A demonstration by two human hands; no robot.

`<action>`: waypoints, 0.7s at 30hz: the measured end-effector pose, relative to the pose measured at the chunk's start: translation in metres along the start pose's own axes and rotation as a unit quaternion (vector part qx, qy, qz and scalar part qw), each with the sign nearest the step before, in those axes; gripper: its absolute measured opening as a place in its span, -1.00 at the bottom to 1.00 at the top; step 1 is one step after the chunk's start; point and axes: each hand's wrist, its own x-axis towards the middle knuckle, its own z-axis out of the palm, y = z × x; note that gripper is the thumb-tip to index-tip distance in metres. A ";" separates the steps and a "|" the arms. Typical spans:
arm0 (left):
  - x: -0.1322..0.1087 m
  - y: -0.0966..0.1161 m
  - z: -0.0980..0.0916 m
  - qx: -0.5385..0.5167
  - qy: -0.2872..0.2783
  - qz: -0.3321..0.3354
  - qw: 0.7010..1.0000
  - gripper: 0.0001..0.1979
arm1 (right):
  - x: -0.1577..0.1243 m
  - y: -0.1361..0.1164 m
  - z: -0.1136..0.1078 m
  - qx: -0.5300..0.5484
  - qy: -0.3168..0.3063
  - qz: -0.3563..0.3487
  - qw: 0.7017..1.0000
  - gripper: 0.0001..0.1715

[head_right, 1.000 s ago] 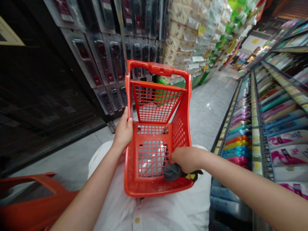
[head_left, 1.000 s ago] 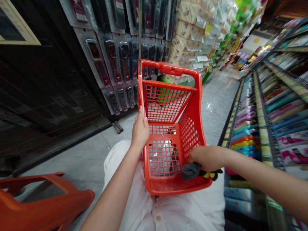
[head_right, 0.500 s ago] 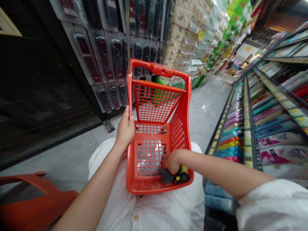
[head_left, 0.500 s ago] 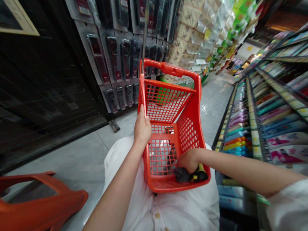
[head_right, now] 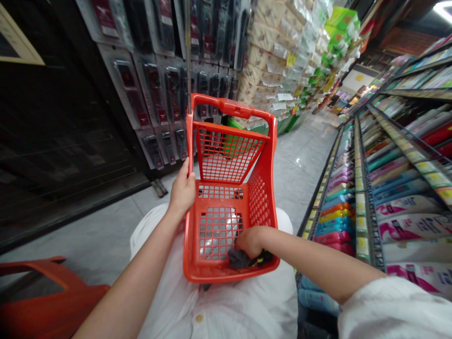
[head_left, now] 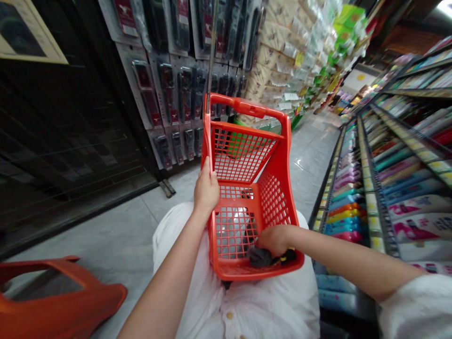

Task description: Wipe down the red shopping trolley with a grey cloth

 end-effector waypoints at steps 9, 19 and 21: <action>0.006 -0.010 0.001 -0.014 0.007 0.024 1.000 -0.44 | -0.038 -0.049 -0.006 0.200 0.214 -0.125 0.948 -0.68; 0.013 -0.010 -0.006 0.001 -0.025 0.026 0.999 -0.43 | -0.100 -0.003 0.036 0.259 0.252 -0.139 0.922 -0.70; 0.013 -0.010 -0.007 -0.001 -0.030 0.028 0.999 -0.43 | -0.106 0.007 0.034 0.164 0.267 -0.126 0.941 -0.76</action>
